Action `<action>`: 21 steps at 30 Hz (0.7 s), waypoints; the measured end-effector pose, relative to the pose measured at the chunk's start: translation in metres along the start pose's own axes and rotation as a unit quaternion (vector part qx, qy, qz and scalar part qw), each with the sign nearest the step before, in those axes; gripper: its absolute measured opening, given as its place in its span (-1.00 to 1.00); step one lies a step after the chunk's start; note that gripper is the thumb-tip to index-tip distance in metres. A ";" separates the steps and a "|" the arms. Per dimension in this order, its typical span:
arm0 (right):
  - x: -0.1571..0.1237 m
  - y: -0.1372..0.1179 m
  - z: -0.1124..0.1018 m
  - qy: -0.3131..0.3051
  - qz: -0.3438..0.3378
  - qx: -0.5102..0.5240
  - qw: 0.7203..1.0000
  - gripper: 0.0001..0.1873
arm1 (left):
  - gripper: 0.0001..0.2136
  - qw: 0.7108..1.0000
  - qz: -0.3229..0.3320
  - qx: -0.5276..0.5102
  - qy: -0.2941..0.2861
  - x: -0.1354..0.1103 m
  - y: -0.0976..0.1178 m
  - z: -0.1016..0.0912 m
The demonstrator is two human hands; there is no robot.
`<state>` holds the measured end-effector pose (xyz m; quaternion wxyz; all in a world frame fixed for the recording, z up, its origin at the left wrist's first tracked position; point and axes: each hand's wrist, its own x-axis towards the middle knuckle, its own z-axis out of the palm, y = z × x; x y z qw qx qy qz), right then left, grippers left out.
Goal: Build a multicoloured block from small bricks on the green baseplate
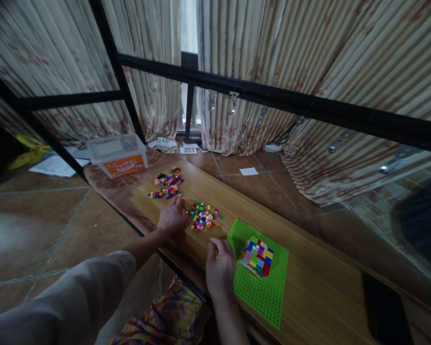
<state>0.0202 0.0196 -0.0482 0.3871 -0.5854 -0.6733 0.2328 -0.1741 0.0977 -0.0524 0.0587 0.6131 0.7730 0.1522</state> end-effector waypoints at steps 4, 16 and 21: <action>0.020 0.007 0.011 0.008 -0.018 -0.072 0.997 -0.71 | -0.77 1.000 -0.002 -0.005 -0.009 0.000 0.000 -0.001; 0.044 0.006 0.033 0.008 -0.017 -0.239 0.971 -0.79 | -0.78 1.000 -0.003 -0.010 -0.013 0.000 0.000 -0.003; 0.034 0.008 0.028 -0.009 -0.046 -0.226 0.973 -0.77 | -0.77 1.000 -0.002 -0.010 -0.008 0.000 0.000 -0.002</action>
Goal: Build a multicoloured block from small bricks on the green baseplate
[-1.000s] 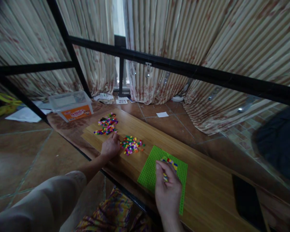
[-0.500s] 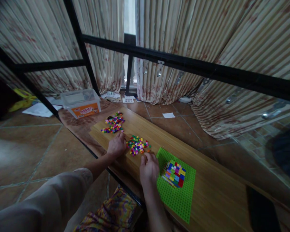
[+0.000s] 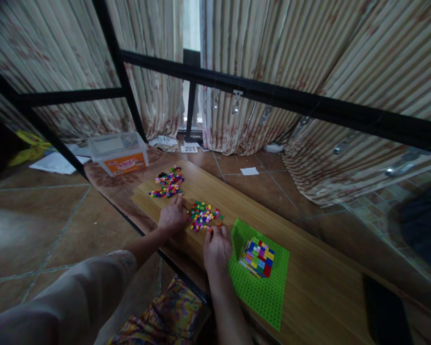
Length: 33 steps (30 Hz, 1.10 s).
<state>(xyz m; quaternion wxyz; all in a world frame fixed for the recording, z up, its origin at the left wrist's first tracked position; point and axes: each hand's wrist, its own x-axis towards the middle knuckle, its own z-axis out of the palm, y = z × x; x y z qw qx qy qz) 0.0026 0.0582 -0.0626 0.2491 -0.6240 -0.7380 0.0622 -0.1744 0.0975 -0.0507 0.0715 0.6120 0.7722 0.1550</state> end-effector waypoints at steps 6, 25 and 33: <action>-0.009 0.006 -0.003 0.000 -0.041 0.039 0.998 -0.75 | -0.77 1.000 -0.005 0.002 -0.002 -0.001 0.002 -0.002; -0.013 -0.004 -0.008 0.040 0.020 0.078 0.996 -0.80 | -0.75 1.000 -0.010 0.001 -0.009 -0.002 0.002 -0.004; -0.032 -0.005 -0.081 0.089 0.013 0.176 0.980 -0.76 | -0.77 1.000 -0.003 0.003 -0.007 0.000 0.001 -0.004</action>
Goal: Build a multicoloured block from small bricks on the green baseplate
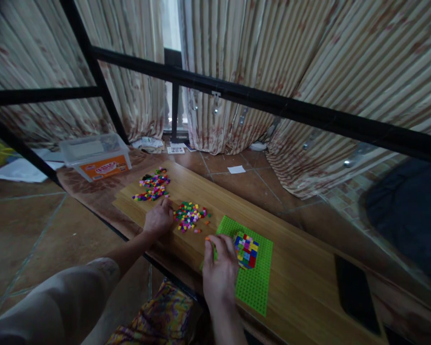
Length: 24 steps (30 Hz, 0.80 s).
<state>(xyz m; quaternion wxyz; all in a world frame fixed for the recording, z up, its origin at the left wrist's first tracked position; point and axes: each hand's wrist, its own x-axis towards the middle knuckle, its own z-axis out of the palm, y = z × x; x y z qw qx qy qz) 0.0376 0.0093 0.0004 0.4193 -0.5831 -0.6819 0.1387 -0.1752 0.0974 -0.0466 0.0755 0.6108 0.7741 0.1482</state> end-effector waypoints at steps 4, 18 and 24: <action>0.003 0.030 -0.050 0.079 0.052 -0.012 0.995 -0.72 | -0.76 1.000 0.008 0.007 0.011 0.002 -0.001 0.002; 0.029 0.098 -0.065 0.011 0.100 -0.044 0.994 -0.64 | -0.76 0.999 0.014 0.027 0.038 -0.001 0.001 0.001; 0.029 0.097 -0.068 -0.007 0.068 -0.067 0.995 -0.65 | -0.74 0.999 0.010 0.029 0.033 0.000 0.000 0.002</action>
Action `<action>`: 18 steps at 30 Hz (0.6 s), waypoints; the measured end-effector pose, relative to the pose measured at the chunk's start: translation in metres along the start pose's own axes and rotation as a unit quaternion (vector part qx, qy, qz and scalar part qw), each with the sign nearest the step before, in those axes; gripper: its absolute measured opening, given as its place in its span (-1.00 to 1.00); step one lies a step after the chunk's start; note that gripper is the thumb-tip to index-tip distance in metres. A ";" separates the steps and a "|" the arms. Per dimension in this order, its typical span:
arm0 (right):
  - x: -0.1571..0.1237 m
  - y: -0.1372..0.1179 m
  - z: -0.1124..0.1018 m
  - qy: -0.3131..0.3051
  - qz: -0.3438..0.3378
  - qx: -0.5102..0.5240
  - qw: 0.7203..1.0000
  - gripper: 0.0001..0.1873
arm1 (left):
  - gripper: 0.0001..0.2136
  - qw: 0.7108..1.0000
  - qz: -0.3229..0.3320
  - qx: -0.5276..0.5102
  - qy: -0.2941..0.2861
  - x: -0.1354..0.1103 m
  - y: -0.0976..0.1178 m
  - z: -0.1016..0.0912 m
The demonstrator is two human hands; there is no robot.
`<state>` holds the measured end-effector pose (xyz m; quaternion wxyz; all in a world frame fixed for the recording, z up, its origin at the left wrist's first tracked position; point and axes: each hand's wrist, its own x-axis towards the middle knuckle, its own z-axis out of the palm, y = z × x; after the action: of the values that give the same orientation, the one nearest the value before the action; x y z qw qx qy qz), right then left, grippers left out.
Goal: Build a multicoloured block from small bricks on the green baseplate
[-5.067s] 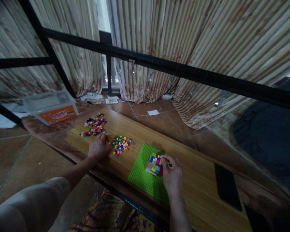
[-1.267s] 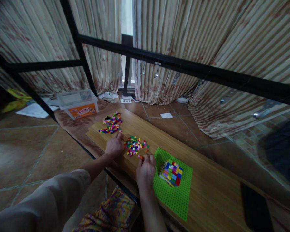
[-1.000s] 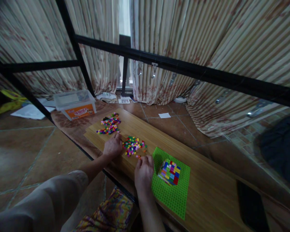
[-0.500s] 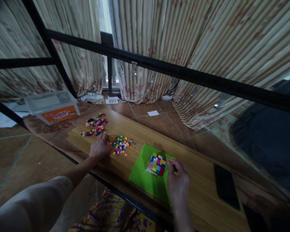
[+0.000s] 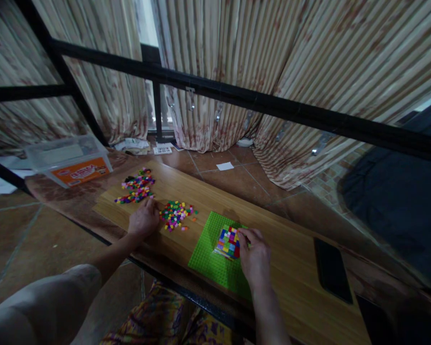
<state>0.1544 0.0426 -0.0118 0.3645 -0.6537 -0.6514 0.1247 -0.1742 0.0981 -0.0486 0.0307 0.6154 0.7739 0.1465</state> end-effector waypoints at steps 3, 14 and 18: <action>0.000 -0.002 -0.002 -0.004 -0.001 0.000 1.000 -0.65 | -0.75 1.000 0.001 -0.005 -0.003 0.000 0.000 0.000; 0.005 0.006 -0.003 -0.023 0.060 0.092 0.994 -0.65 | -0.75 1.000 -0.002 0.000 -0.002 0.001 -0.001 0.001; 0.009 0.010 -0.003 -0.046 0.112 0.121 0.985 -0.64 | -0.76 1.000 0.001 -0.003 -0.001 0.001 0.000 0.001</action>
<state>0.1648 0.0516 -0.0131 0.3945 -0.6668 -0.5705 0.2725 -0.1743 0.0991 -0.0493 0.0327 0.6159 0.7731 0.1483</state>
